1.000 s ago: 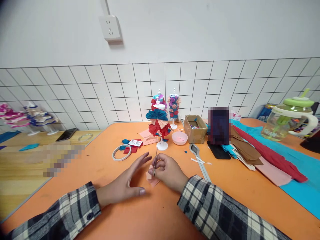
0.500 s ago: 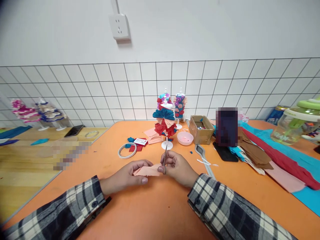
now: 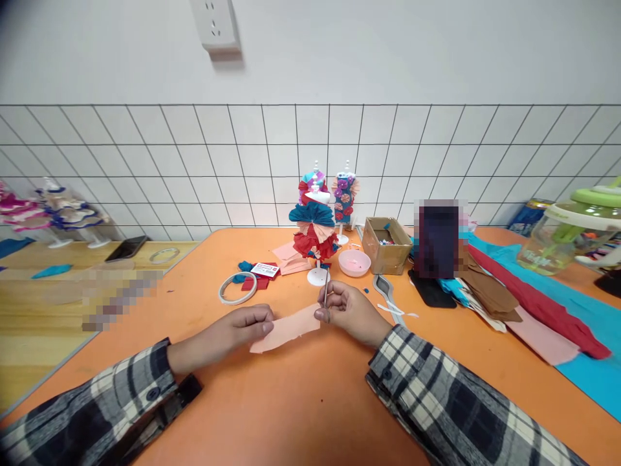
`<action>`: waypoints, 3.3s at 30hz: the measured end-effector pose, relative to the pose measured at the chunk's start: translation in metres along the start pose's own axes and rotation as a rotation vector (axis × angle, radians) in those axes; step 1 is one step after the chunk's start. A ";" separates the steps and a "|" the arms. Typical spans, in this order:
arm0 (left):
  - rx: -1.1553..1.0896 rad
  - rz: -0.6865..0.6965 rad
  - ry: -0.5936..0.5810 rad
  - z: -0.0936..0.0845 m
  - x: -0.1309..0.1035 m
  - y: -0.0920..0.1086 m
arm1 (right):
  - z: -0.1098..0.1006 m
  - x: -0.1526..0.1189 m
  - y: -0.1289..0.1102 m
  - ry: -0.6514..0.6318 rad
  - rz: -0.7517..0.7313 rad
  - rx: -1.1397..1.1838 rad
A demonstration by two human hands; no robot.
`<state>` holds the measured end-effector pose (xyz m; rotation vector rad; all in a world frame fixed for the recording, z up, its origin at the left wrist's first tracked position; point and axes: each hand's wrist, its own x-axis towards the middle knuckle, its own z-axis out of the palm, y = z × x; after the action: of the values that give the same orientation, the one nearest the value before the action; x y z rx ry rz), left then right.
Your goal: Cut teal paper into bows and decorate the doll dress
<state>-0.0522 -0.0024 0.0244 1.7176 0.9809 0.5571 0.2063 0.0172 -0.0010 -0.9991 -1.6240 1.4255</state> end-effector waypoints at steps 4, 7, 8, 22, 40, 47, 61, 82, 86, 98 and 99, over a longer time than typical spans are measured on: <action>-0.338 -0.118 0.058 0.003 0.003 -0.007 | 0.000 0.003 0.003 0.055 0.058 -0.116; -0.587 -0.193 0.146 0.003 0.007 -0.015 | 0.002 0.000 -0.003 0.094 0.073 -0.117; -0.649 -0.211 0.175 0.002 0.008 -0.018 | 0.003 -0.002 -0.006 0.062 0.082 -0.106; -0.675 -0.107 0.102 0.015 0.003 -0.011 | 0.041 -0.023 -0.012 -0.555 0.319 0.197; -0.530 -0.007 -0.026 0.015 -0.002 -0.009 | 0.047 -0.026 -0.012 -0.517 0.136 0.214; -0.435 -0.055 -0.097 0.013 -0.002 -0.010 | 0.044 -0.027 -0.017 -0.608 0.121 0.226; -0.478 -0.048 -0.019 0.017 -0.003 -0.008 | 0.047 -0.029 -0.017 -0.615 0.106 0.260; -0.494 -0.101 -0.106 0.020 -0.004 -0.006 | 0.050 -0.028 -0.010 -0.663 0.159 0.289; -0.504 -0.113 -0.115 0.021 -0.006 -0.002 | 0.051 -0.027 -0.008 -0.652 0.149 0.323; -0.443 -0.068 -0.079 0.020 -0.007 -0.003 | 0.047 -0.025 -0.007 -0.626 0.180 0.308; -0.457 -0.062 -0.053 0.020 -0.007 -0.004 | 0.048 -0.025 -0.007 -0.605 0.183 0.313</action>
<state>-0.0425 -0.0185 0.0146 1.2840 0.7926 0.6365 0.1729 -0.0260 -0.0005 -0.5711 -1.6593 2.1798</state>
